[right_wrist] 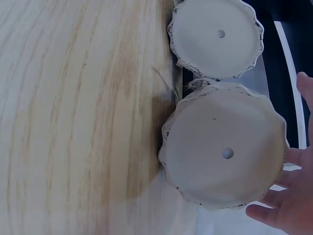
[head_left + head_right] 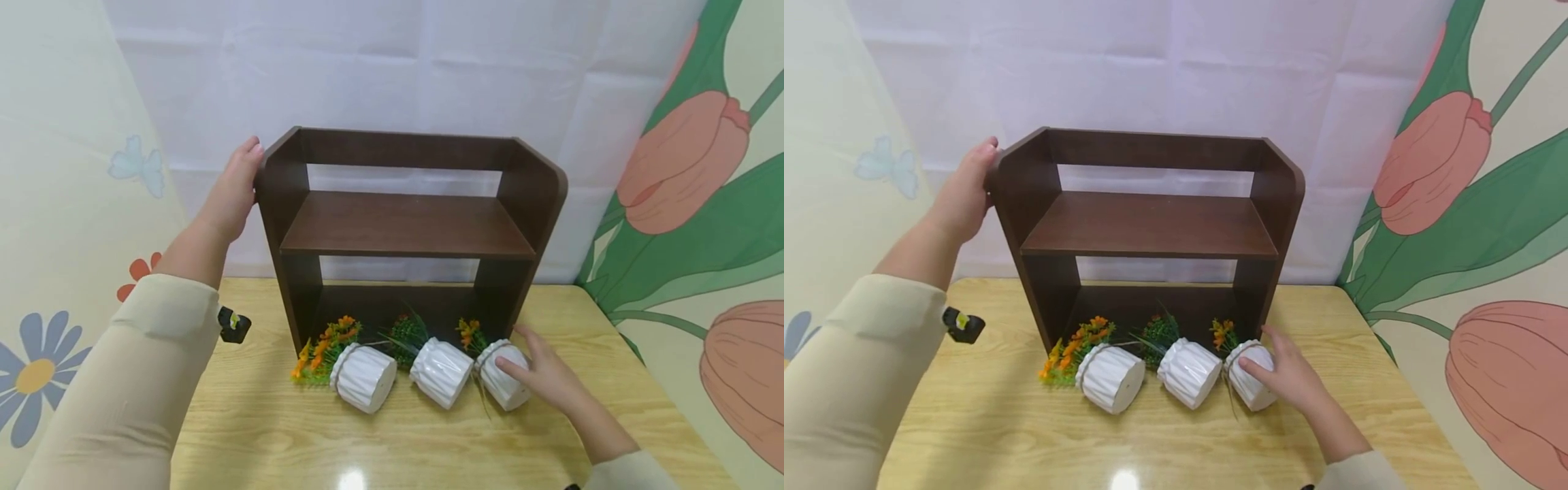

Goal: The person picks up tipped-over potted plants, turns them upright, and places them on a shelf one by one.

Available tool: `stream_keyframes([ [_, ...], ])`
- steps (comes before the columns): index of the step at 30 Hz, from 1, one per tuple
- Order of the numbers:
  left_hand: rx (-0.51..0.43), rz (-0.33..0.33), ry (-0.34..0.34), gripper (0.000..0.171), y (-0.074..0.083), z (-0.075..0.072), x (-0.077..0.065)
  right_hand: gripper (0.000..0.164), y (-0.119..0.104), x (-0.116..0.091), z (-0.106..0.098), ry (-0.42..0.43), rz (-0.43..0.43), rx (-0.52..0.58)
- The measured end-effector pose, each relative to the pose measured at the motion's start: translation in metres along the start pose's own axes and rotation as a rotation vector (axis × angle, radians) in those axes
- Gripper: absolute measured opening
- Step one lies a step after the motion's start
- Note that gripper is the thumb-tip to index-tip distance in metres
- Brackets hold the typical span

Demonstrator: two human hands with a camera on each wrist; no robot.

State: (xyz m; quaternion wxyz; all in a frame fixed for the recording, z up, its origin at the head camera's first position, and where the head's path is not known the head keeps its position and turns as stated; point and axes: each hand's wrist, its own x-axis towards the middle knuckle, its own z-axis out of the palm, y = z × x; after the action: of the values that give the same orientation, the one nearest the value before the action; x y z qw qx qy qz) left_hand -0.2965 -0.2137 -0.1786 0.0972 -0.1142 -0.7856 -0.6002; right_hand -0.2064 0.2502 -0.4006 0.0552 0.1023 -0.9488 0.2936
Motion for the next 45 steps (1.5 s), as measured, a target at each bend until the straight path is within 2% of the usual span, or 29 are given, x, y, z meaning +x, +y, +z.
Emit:
stream_keyframes([
  [5, 0.014, -0.037, -0.013, 0.071, 0.004, 0.003, 0.007, 0.081, -0.001, 0.000, 0.003, -0.012, 0.008, 0.011],
  [12, 0.040, -0.077, -0.044, 0.073, 0.005, -0.001, 0.007, 0.086, -0.004, 0.001, 0.007, -0.055, 0.037, 0.013],
  [20, 0.045, -0.101, -0.071, 0.070, 0.007, -0.001, 0.007, 0.099, -0.003, 0.003, 0.013, -0.087, 0.049, -0.049],
  [27, 0.034, -0.105, -0.070, 0.069, 0.006, 0.001, 0.006, 0.108, -0.005, 0.004, 0.015, -0.129, 0.119, -0.142],
  [31, 0.036, -0.104, -0.066, 0.069, 0.005, 0.000, 0.004, 0.109, -0.008, 0.004, 0.016, -0.150, 0.154, -0.148],
  [37, 0.050, -0.101, -0.058, 0.068, 0.005, 0.001, 0.002, 0.106, -0.006, 0.003, 0.020, -0.124, 0.165, -0.125],
  [45, 0.020, -0.104, -0.062, 0.069, 0.004, 0.001, 0.002, 0.100, 0.004, -0.002, 0.023, -0.040, 0.096, -0.096],
])
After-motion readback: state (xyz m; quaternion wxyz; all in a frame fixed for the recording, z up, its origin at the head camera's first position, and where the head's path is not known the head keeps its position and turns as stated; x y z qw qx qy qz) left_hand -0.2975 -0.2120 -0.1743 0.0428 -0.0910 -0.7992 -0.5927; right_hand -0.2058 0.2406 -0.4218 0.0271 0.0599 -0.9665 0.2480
